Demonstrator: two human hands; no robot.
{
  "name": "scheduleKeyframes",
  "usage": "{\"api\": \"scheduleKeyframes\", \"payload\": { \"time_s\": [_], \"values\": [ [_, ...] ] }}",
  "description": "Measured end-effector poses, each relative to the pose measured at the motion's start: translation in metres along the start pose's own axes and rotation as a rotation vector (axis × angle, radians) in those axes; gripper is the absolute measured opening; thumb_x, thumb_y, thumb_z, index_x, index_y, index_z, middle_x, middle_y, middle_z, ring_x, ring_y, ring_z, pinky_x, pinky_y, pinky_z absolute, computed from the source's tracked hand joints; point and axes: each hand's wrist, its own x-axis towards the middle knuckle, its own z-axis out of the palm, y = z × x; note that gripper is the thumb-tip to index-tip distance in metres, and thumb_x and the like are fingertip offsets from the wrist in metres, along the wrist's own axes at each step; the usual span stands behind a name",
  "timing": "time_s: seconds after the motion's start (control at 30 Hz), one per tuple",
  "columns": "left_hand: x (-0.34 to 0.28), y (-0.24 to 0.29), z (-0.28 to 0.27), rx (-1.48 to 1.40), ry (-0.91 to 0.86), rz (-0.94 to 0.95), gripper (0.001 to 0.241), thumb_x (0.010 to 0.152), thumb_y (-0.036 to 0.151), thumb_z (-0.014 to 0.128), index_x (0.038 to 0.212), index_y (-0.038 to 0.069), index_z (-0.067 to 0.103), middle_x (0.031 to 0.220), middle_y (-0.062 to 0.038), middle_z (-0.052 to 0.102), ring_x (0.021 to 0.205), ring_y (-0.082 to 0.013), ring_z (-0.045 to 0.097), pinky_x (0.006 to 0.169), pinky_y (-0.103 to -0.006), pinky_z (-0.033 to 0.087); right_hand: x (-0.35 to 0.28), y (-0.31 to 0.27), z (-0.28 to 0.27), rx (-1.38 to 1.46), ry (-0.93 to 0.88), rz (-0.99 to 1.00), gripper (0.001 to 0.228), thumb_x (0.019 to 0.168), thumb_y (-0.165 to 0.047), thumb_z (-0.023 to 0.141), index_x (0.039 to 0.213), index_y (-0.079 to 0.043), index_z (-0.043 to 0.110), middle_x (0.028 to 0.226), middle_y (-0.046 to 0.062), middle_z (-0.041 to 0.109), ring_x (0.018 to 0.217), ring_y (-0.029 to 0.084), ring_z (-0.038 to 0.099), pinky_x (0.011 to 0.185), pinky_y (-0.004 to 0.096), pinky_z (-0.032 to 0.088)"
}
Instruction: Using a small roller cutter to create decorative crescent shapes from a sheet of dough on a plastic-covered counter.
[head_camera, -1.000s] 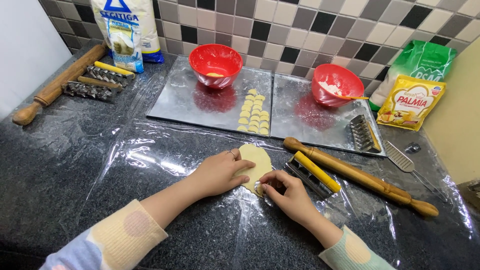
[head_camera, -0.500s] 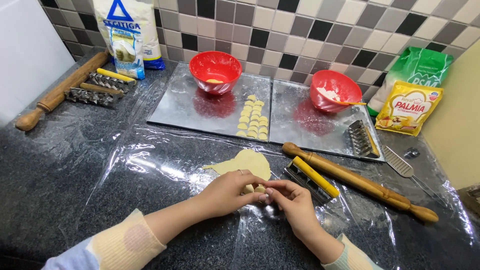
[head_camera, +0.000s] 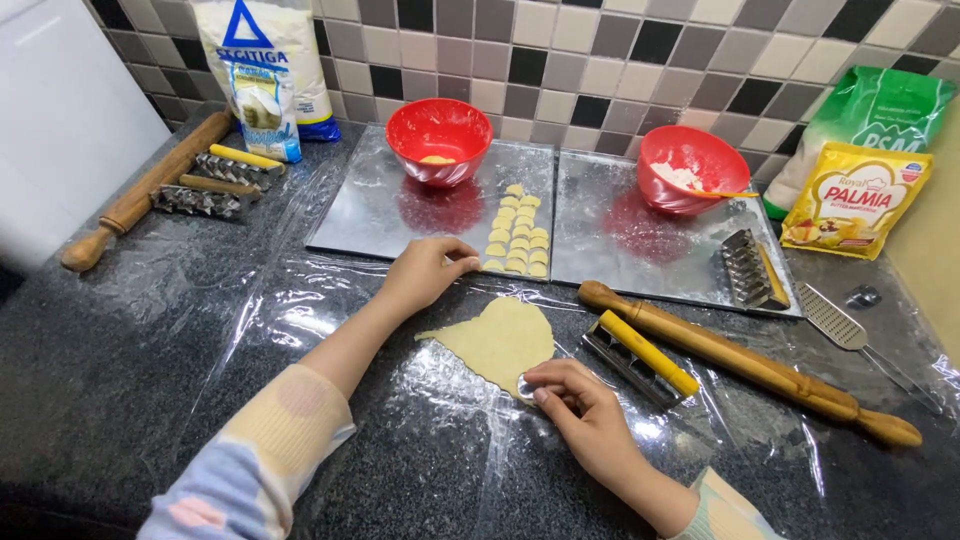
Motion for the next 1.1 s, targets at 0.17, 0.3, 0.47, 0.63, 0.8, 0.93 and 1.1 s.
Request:
{"api": "scheduleKeyframes", "payload": {
  "time_s": [0.17, 0.3, 0.47, 0.63, 0.8, 0.93, 1.1],
  "values": [
    [0.029, -0.002, -0.003, 0.026, -0.098, 0.035, 0.022, 0.095, 0.03, 0.066, 0.104, 0.016, 0.081, 0.109, 0.002, 0.08, 0.103, -0.0173, 0.071, 0.084, -0.0367, 0.052, -0.001, -0.005, -0.003, -0.047, -0.012, -0.012, 0.023, 0.093, -0.011, 0.067, 0.113, -0.01, 0.079, 0.11, 0.003, 0.073, 0.09, 0.013, 0.067, 0.074, 0.024, 0.053],
    [0.038, -0.005, 0.0, 0.04, -0.117, 0.03, 0.02, 0.095, 0.03, 0.067, 0.1, 0.017, 0.082, 0.106, 0.003, 0.08, 0.102, -0.0161, 0.07, 0.082, -0.0371, 0.05, -0.001, -0.007, -0.003, -0.07, -0.033, 0.0, 0.023, 0.094, -0.013, 0.066, 0.113, -0.01, 0.079, 0.111, 0.003, 0.072, 0.089, 0.013, 0.066, 0.072, 0.024, 0.052],
    [0.046, -0.023, 0.005, 0.089, -0.083, 0.061, 0.02, 0.092, 0.036, 0.071, 0.098, 0.021, 0.083, 0.108, -0.001, 0.074, 0.1, -0.0213, 0.068, 0.081, -0.0398, 0.05, 0.0, -0.008, -0.004, -0.122, -0.053, -0.061, 0.022, 0.094, -0.017, 0.067, 0.112, -0.015, 0.079, 0.113, 0.002, 0.073, 0.09, 0.013, 0.068, 0.066, 0.025, 0.048],
    [0.04, -0.02, 0.01, 0.147, -0.039, 0.06, 0.019, 0.091, 0.039, 0.073, 0.101, 0.025, 0.082, 0.107, 0.002, 0.073, 0.097, -0.0211, 0.069, 0.073, -0.0404, 0.05, 0.001, -0.012, -0.014, -0.181, -0.052, -0.15, 0.021, 0.095, -0.019, 0.065, 0.112, -0.015, 0.078, 0.112, 0.003, 0.073, 0.084, 0.012, 0.066, 0.064, 0.024, 0.048],
    [0.031, -0.03, 0.012, 0.109, 0.104, 0.081, 0.03, 0.101, 0.035, 0.058, 0.122, 0.018, 0.071, 0.109, -0.005, 0.068, 0.09, -0.0239, 0.07, 0.067, -0.0438, 0.051, 0.009, -0.025, -0.05, -0.69, 0.201, -0.657, 0.017, 0.093, -0.012, 0.068, 0.109, -0.008, 0.072, 0.109, 0.009, 0.071, 0.096, 0.025, 0.069, 0.082, 0.038, 0.049],
    [-0.002, -0.027, 0.01, -0.122, 0.14, 0.227, 0.041, 0.102, 0.007, 0.041, 0.128, 0.016, 0.071, 0.106, -0.01, 0.065, 0.103, -0.0238, 0.067, 0.092, -0.0381, 0.05, 0.016, -0.02, -0.083, -0.931, 0.355, -0.614, 0.024, 0.093, -0.015, 0.069, 0.117, -0.011, 0.072, 0.117, 0.007, 0.069, 0.107, 0.027, 0.066, 0.094, 0.042, 0.047],
    [-0.06, -0.009, 0.006, -0.231, 0.06, 0.366, 0.037, 0.095, -0.007, 0.04, 0.1, 0.015, 0.07, 0.119, -0.008, 0.062, 0.119, -0.0253, 0.061, 0.102, -0.0397, 0.046, 0.026, 0.014, -0.096, -1.145, 0.154, -0.203, 0.038, 0.095, -0.036, 0.064, 0.126, -0.013, 0.063, 0.107, 0.008, 0.061, 0.073, 0.035, 0.067, 0.06, 0.049, 0.053]
  ]
}}
